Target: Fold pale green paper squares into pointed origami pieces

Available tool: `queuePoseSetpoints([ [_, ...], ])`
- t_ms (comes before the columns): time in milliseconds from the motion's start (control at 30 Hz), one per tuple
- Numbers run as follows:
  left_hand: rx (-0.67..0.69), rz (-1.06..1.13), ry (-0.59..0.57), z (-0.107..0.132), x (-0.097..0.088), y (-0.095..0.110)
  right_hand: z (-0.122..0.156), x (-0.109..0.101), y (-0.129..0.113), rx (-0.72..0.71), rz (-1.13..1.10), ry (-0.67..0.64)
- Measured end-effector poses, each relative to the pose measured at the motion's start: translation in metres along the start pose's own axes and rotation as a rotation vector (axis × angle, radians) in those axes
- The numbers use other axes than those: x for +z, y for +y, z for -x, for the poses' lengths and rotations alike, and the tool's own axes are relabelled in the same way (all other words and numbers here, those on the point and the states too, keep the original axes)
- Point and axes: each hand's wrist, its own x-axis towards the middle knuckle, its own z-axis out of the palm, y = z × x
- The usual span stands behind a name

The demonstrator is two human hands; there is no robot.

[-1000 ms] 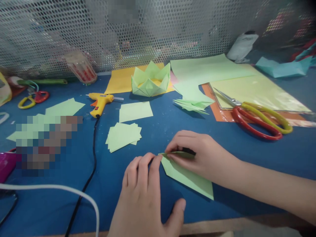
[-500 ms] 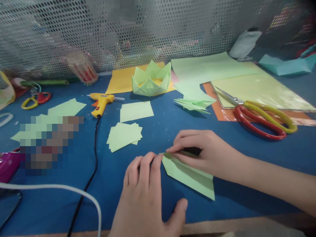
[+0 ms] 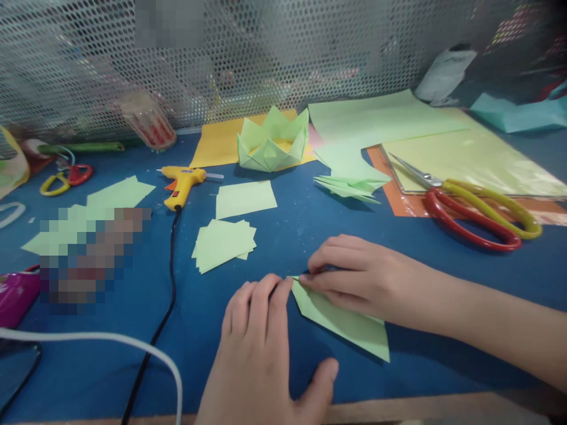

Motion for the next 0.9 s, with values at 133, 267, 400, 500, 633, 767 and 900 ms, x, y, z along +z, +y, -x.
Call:
queuePoseSetpoints([
  [133, 0.009, 0.002, 0.008, -0.001, -0.002, 0.0, 0.002, -0.002, -0.001, -0.014, 0.038, -0.039],
  [267, -0.026, -0.004, 0.028, 0.0, -0.001, 0.007, 0.003, -0.001, -0.001, -0.032, 0.051, -0.071],
  [400, -0.093, -0.009, 0.053, 0.001, 0.0, 0.01, 0.003, 0.001, 0.001, -0.045, 0.056, 0.067],
  [500, -0.034, -0.021, 0.029, 0.001, 0.0, 0.006, 0.003, 0.003, 0.001, -0.014, 0.044, 0.108],
  [633, -0.018, -0.018, 0.02, 0.001, 0.001, 0.004, 0.002, -0.001, -0.001, -0.048, 0.068, 0.017],
  [767, -0.093, -0.001, 0.053, 0.001, 0.002, 0.011, 0.001, -0.006, -0.003, -0.063, 0.107, -0.083],
  [900, -0.102, -0.001, 0.042, 0.001, 0.001, 0.012, 0.001, -0.01, -0.004, -0.091, 0.138, -0.097],
])
